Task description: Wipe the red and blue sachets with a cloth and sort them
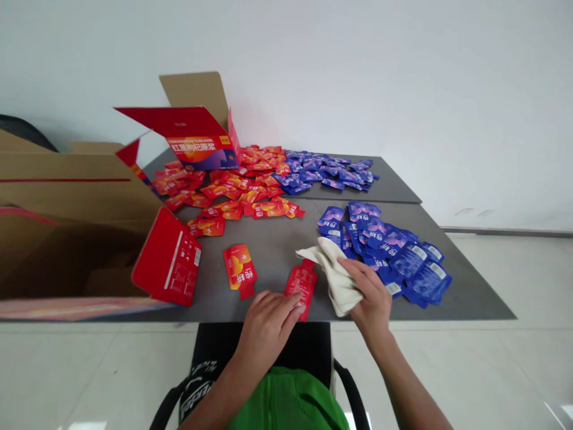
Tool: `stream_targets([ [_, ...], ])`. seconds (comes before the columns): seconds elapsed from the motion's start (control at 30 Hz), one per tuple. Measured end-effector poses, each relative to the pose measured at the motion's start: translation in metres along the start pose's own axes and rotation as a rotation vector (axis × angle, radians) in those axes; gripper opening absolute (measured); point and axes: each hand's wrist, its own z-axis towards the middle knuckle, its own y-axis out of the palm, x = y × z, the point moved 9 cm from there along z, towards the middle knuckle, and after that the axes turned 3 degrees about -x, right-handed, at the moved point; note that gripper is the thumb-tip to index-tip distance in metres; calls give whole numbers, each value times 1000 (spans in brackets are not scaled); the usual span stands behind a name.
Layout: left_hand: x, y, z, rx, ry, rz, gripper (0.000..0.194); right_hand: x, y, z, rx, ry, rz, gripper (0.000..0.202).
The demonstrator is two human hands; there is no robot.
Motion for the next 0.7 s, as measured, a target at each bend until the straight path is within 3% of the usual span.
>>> stream_targets([
  [0.13,-12,15,40,-44,-120,156,34,14,-34,-40,141,148,35,35],
  [0.27,-27,35,68,-69,-212,267,53,48,-43,-81,173,333,132,38],
  [0.4,-41,52,78,-202,-286,220,56,77,-44,-115,176,470,179,41],
  [0.6,-51,58,85,-265,-283,87,52,90,-42,-131,151,517,179,43],
  [0.7,-48,51,93,-246,-265,-2,46,89,-42,-129,172,510,180,43],
])
